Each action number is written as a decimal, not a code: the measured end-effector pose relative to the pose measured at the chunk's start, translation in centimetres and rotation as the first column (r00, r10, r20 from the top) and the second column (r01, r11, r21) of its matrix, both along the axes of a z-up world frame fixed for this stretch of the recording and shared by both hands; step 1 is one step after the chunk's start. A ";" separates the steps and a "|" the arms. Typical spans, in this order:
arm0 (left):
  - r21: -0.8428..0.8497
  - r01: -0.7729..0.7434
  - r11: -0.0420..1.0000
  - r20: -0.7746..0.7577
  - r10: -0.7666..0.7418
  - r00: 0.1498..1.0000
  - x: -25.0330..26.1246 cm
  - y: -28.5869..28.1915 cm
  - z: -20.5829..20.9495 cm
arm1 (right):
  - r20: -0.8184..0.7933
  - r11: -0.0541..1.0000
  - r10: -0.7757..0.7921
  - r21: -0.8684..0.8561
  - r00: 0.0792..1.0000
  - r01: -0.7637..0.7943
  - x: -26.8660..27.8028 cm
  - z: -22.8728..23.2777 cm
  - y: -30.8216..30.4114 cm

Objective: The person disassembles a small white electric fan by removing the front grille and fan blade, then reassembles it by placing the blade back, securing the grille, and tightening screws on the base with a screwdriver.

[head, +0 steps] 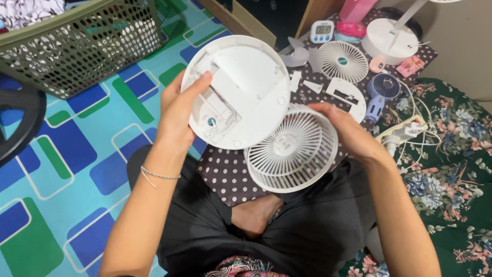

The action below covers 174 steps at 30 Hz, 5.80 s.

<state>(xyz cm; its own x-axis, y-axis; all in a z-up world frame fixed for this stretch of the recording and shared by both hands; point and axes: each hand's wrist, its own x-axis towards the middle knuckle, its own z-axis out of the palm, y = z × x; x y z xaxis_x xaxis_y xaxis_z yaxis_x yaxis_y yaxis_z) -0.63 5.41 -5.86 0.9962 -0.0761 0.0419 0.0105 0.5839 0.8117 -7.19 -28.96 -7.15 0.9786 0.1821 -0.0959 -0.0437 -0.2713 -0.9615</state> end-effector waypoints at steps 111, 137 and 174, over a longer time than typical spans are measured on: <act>0.365 -0.200 0.909 0.161 0.150 0.975 -7.3 2.2 -5.1 | 0.697 0.682 0.541 -0.691 0.471 0.238 -6.5 5.6 18.1; 0.399 -0.149 0.905 0.191 0.077 0.979 -8.7 1.1 -3.3 | 0.699 0.777 0.344 -0.587 0.627 0.228 -6.3 6.2 16.9; 0.390 -0.015 0.921 0.222 -0.078 0.972 -8.6 1.3 -3.1 | 0.711 0.693 0.498 -0.670 0.496 0.266 -7.6 7.3 16.6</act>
